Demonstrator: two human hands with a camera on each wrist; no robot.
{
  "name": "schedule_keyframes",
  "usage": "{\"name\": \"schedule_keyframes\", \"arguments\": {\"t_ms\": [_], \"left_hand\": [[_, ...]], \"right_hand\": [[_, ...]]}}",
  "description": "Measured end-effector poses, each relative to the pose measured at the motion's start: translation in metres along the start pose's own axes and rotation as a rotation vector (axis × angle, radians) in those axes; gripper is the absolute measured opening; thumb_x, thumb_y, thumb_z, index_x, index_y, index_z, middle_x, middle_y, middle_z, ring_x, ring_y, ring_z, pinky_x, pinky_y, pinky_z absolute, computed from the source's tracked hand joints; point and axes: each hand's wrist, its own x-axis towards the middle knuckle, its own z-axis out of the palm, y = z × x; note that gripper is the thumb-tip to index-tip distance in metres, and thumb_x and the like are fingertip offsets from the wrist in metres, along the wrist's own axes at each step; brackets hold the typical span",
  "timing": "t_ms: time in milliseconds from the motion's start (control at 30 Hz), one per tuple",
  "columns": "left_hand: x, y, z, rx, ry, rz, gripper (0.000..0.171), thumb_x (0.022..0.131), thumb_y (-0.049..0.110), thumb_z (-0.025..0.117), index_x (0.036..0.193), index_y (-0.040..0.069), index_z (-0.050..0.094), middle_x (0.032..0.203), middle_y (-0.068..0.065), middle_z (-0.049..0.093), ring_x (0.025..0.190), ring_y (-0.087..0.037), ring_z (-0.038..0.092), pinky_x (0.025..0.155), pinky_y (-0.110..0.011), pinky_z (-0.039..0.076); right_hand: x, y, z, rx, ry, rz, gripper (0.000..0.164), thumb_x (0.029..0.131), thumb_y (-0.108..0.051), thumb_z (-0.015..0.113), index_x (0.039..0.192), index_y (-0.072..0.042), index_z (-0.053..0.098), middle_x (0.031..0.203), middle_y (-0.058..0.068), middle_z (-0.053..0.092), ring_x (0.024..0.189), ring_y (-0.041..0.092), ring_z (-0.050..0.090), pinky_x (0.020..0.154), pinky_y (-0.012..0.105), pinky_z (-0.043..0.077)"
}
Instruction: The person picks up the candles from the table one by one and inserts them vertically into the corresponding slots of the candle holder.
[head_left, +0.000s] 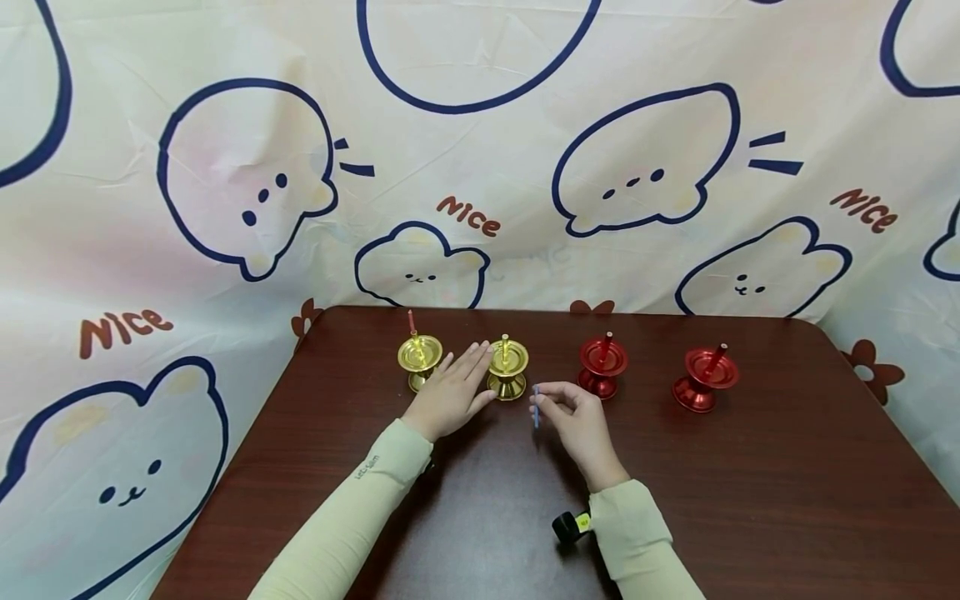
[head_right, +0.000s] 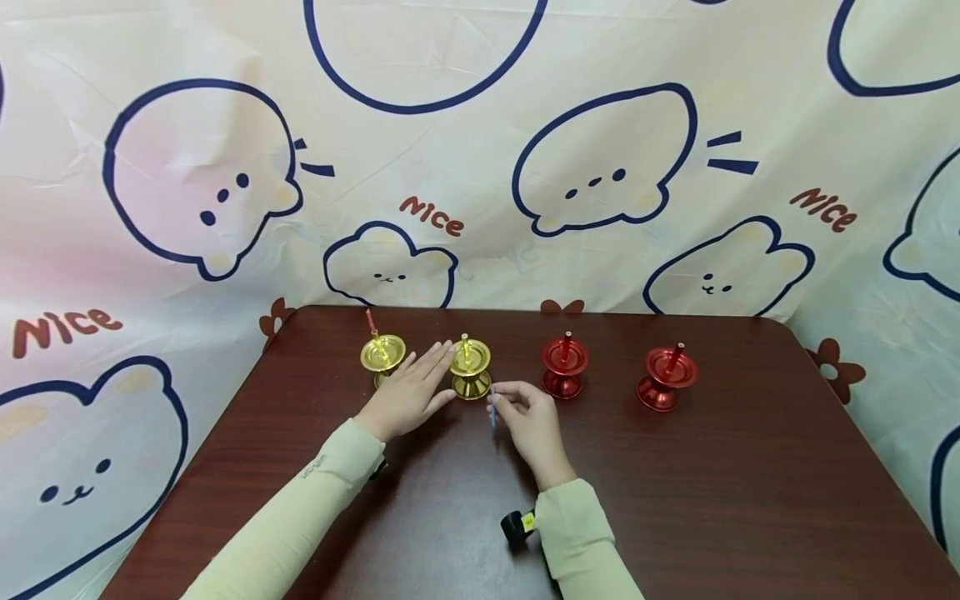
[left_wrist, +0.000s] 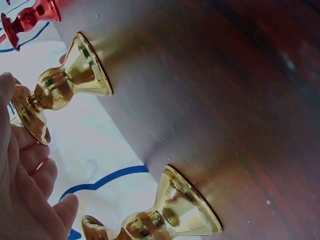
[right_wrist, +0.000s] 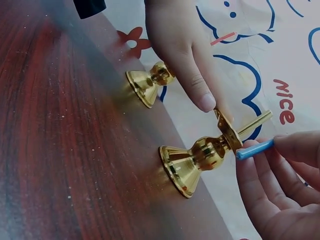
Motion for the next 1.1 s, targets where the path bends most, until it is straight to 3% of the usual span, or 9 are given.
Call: {"name": "schedule_keyframes", "arguments": {"t_ms": [333, 633, 867, 1100], "left_hand": [[0.000, 0.001, 0.000, 0.004, 0.001, 0.002, 0.069, 0.107, 0.041, 0.049, 0.161, 0.006, 0.025, 0.167, -0.010, 0.024, 0.154, -0.024, 0.021, 0.122, -0.053, 0.023], [-0.001, 0.002, 0.000, -0.018, 0.031, 0.009, 0.067, 0.106, 0.038, 0.052, 0.159, 0.004, 0.030, 0.165, -0.012, 0.029, 0.153, -0.027, 0.025, 0.120, -0.054, 0.025], [-0.001, 0.002, -0.001, -0.022, 0.021, 0.003, 0.068, 0.106, 0.038, 0.052, 0.160, 0.004, 0.028, 0.165, -0.012, 0.028, 0.153, -0.026, 0.024, 0.121, -0.053, 0.024], [-0.001, 0.002, 0.000, -0.019, 0.031, 0.005, 0.069, 0.106, 0.039, 0.053, 0.160, 0.004, 0.028, 0.165, -0.013, 0.028, 0.153, -0.026, 0.024, 0.121, -0.053, 0.025]], "right_hand": [[0.006, -0.007, -0.001, -0.034, 0.008, -0.063, 0.020, 0.096, 0.001, 0.066, 0.114, 0.011, 0.069, 0.104, 0.029, 0.072, 0.092, 0.035, 0.074, 0.086, 0.043, 0.059], [0.014, -0.011, 0.000, -0.041, 0.027, -0.086, 0.019, 0.097, -0.004, 0.068, 0.114, 0.004, 0.071, 0.110, 0.024, 0.072, 0.098, 0.029, 0.073, 0.092, 0.046, 0.056], [0.019, -0.014, 0.002, -0.022, 0.044, -0.114, 0.018, 0.097, -0.003, 0.067, 0.114, 0.002, 0.071, 0.111, 0.023, 0.072, 0.099, 0.031, 0.072, 0.084, 0.026, 0.058], [0.023, -0.017, 0.002, -0.020, 0.054, -0.169, 0.020, 0.098, -0.005, 0.067, 0.116, 0.002, 0.071, 0.109, 0.024, 0.072, 0.101, 0.038, 0.071, 0.084, 0.023, 0.058]]}}
